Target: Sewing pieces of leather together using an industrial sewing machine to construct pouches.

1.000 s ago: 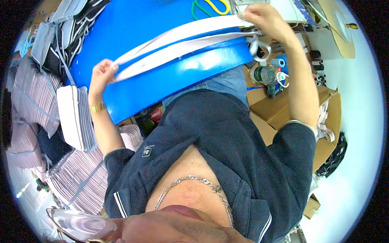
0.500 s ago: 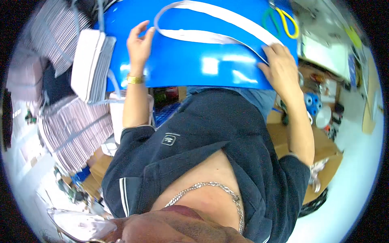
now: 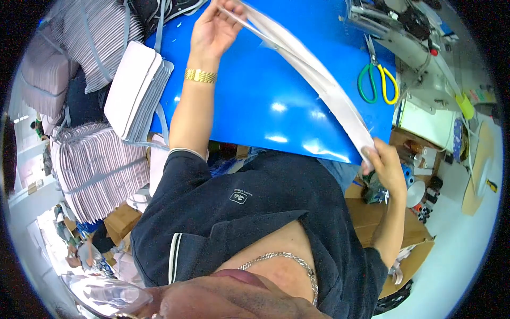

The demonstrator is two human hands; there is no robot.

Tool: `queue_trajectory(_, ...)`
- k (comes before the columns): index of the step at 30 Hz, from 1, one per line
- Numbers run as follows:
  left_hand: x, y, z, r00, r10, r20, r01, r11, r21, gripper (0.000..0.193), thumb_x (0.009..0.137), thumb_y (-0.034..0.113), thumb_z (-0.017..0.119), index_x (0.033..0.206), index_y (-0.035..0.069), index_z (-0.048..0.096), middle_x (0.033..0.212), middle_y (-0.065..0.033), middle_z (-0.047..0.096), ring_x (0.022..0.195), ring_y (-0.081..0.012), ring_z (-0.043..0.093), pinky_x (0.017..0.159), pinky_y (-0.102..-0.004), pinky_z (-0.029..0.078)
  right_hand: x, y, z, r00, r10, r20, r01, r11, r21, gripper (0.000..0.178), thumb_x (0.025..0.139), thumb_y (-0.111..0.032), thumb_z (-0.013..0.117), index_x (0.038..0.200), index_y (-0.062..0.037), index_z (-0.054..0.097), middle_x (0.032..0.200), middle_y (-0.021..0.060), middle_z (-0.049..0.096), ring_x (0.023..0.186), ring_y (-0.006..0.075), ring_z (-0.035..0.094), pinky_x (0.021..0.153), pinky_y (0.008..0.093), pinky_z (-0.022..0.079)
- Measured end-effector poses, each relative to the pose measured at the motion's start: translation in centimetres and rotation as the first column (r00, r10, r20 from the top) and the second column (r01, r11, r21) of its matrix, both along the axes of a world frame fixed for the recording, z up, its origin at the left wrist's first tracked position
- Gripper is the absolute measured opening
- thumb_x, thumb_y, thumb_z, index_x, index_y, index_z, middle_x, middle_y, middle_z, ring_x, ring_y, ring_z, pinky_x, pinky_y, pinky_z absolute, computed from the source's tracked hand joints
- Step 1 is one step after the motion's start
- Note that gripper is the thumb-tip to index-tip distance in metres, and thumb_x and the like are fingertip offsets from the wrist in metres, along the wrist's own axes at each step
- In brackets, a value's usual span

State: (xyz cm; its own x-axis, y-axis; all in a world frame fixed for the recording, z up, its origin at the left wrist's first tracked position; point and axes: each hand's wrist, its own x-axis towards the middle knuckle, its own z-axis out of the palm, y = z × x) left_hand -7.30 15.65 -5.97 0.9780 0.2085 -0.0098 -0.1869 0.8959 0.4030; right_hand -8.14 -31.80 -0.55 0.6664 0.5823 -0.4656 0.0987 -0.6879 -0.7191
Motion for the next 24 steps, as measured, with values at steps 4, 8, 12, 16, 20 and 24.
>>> queue_trajectory(4, 5.9, -1.6, 3.1, 0.978, -0.050, 0.205, 0.000, 0.972, 0.237, 0.029, 0.099, 0.026, 0.054, 0.112, 0.002, 0.063, 0.098, -0.0075, 0.070, 0.090, -0.0213, 0.065, 0.083, -0.0374, 0.054, 1.0, 0.9, 0.1, 0.909, -0.024, 0.416, 0.039, 0.999, -0.027, 0.018, 0.099, -0.015, 0.054, 0.094, 0.0015, 0.060, 0.069, 0.0114, 0.063, 0.060, 0.0188, 0.063, 0.059, 0.0324, 0.051)
queue_trajectory(8, 5.1, 1.3, 0.2, 0.868, 0.477, 0.142, 0.137, -0.503, 0.853, 0.044, 0.087, 0.047, 0.064, 0.106, 0.009, 0.073, 0.103, -0.0114, 0.073, 0.095, -0.0309, 0.069, 0.082, -0.0405, 0.054, 2.9, 5.2, -2.3, 0.912, 0.013, 0.409, -0.014, 1.000, -0.001, 0.016, 0.101, -0.015, 0.051, 0.097, -0.0001, 0.057, 0.073, 0.0099, 0.064, 0.061, 0.0170, 0.062, 0.056, 0.0311, 0.049)
queue_trajectory(12, -6.9, 4.4, 2.8, 0.684, 0.644, 0.342, 0.148, -0.581, 0.800, 0.027, 0.089, 0.031, 0.066, 0.102, 0.009, 0.074, 0.100, -0.0143, 0.072, 0.094, -0.0302, 0.068, 0.082, -0.0359, 0.053, 1.9, 8.3, -2.3, 0.950, 0.084, 0.302, -0.061, 0.995, -0.083, 0.018, 0.101, -0.014, 0.050, 0.111, -0.0027, 0.058, 0.072, 0.0102, 0.063, 0.056, 0.0187, 0.061, 0.052, 0.0329, 0.049)
queue_trajectory(16, -17.1, 10.4, 0.9, 0.515, 0.758, 0.399, 0.575, -0.651, 0.495, 0.033, 0.079, 0.013, 0.062, 0.112, 0.010, 0.067, 0.111, -0.0111, 0.067, 0.104, -0.0353, 0.060, 0.091, -0.0440, 0.049, 2.1, 7.6, -2.7, 0.919, 0.169, 0.357, -0.166, 0.985, -0.039, 0.027, 0.094, -0.009, 0.055, 0.120, -0.0021, 0.056, 0.076, 0.0164, 0.064, 0.063, 0.0305, 0.064, 0.058, 0.0394, 0.050)
queue_trajectory(20, -22.3, 12.6, -0.6, 0.376, 0.831, 0.409, 0.673, -0.549, 0.496, 0.031, 0.081, 0.010, 0.062, 0.112, 0.009, 0.066, 0.110, -0.0133, 0.067, 0.103, -0.0353, 0.061, 0.091, -0.0449, 0.049, 3.0, 6.4, -2.3, 0.863, 0.295, 0.409, -0.284, 0.955, -0.090, 0.027, 0.090, -0.002, 0.057, 0.116, 0.0011, 0.058, 0.082, 0.0207, 0.066, 0.077, 0.0331, 0.066, 0.067, 0.0398, 0.049)
queue_trajectory(24, -23.9, 11.7, 1.0, 0.371, 0.773, 0.515, 0.533, -0.631, 0.564, 0.022, 0.087, 0.006, 0.058, 0.107, 0.008, 0.067, 0.099, -0.0123, 0.069, 0.095, -0.0323, 0.063, 0.086, -0.0436, 0.048, 3.6, 7.2, -1.4, 0.927, 0.255, 0.275, -0.237, 0.967, -0.097, 0.018, 0.095, -0.006, 0.053, 0.110, 0.0012, 0.061, 0.076, 0.0137, 0.064, 0.069, 0.0225, 0.065, 0.061, 0.0329, 0.049)
